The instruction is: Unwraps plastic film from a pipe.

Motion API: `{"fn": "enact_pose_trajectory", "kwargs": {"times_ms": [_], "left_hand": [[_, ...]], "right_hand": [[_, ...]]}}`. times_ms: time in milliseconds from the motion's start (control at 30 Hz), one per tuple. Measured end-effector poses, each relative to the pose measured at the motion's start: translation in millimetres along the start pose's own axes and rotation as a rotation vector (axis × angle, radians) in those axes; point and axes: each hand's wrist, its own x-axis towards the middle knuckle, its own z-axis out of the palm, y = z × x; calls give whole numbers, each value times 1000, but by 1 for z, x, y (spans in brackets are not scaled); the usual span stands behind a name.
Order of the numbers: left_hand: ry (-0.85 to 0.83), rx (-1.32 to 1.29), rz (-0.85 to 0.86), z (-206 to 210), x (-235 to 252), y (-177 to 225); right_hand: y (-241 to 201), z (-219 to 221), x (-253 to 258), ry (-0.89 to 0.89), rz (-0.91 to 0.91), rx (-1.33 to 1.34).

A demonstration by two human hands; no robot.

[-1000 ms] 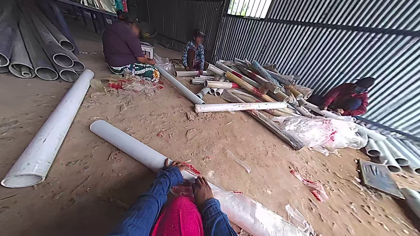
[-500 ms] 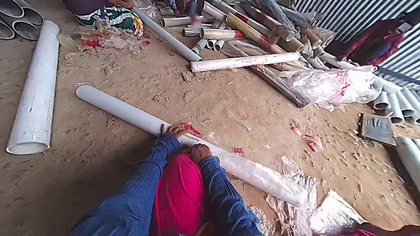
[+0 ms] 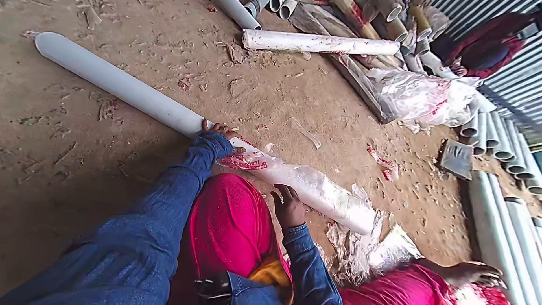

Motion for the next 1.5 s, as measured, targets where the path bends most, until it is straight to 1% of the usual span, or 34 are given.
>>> {"fn": "enact_pose_trajectory", "kwargs": {"times_ms": [100, 167, 200, 267, 300, 333, 367, 400, 433, 467, 500, 533, 567, 600, 633, 667, 700, 733, 867, 933, 967, 1000, 1033, 1067, 1100, 1133, 1167, 1200, 1233, 1267, 1333, 1400, 1433, 1500], "left_hand": [[-97, 45, -7, -12, 4, 5], [-165, 80, -8, -20, 2, 13], [-236, 97, -14, -29, -2, 23], [-406, 52, -77, -51, -10, 50], [-403, -23, -112, -47, -13, 56], [-227, -190, -130, -25, -15, 51], [62, -372, -146, 10, -12, 44], [26, -405, -177, 13, -9, 40], [-210, -302, -169, -5, -6, 37], [-382, -134, -101, -16, -1, 33], [-375, 5, 10, -10, 0, 24], [-222, 89, 162, 8, -1, 10], [-57, 94, 276, 25, -4, -2], [-13, 123, 323, 27, -7, -4], [-285, 260, 246, -2, -10, 12], [-367, 282, 228, -11, -7, 16], [-231, 169, 272, 3, -5, 5], [-191, 139, 277, 8, -4, 2], [-255, 183, 231, 3, -6, 9], [-230, 161, 247, 5, -8, 6], [-174, 149, 291, 9, -8, 0], [-32, 126, 385, 23, -7, -13], [202, 122, 505, 46, -1, -27], [297, 126, 532, 52, -1, -30], [9, 180, 439, 19, -13, -13], [-281, 227, 297, -15, -20, 12], [-408, 246, 211, -29, -20, 26], [-385, 220, 217, -27, -20, 25], [-293, 208, 270, -16, -18, 16], [-275, 199, 274, -17, -18, 16], [-446, 225, 170, -41, -19, 39], [-448, 202, 178, -38, -15, 37], [-425, 186, 205, -29, -13, 31], [-433, 203, 219, -31, -13, 31]], "right_hand": [[19, -2, 29, 117, 41, -3], [19, 4, 55, 100, -17, 19], [18, 10, 68, 39, -51, 27], [15, 24, 92, -225, -66, 29], [13, 31, 101, -376, -49, 40], [12, 41, 103, -455, -57, 68], [13, 50, 99, -434, -100, 106], [14, 59, 90, -348, -173, 158], [15, 66, 82, -258, -250, 182], [15, 71, 74, -178, -323, 171], [15, 73, 68, -106, -398, 136], [13, 72, 64, -82, -449, 89], [12, 71, 62, -70, -489, 41], [10, 69, 61, -62, -526, -1], [8, 68, 63, -49, -561, -40], [7, 66, 65, -62, -575, -64], [4, 63, 64, -104, -564, -84], [0, 60, 63, -133, -543, -110], [-8, 56, 45, -96, -433, -168], [-13, 54, 39, -64, -381, -181], [-16, 53, 36, -54, -354, -195], [-18, 52, 33, -48, -331, -207], [-20, 51, 29, -43, -314, -209], [-21, 50, 26, -41, -296, -202], [-23, 49, 25, -33, -287, -197], [-24, 47, 23, -24, -283, -191], [-25, 46, 22, -16, -280, -181], [-25, 45, 21, -4, -273, -162], [-23, 45, 19, 15, -256, -130], [-21, 43, 16, 42, -225, -79], [-16, 35, 8, 117, -127, 48], [1, 32, 6, 145, -91, 85], [14, 35, 9, 117, -109, 88], [37, 44, 27, 11, -223, 92]]}}
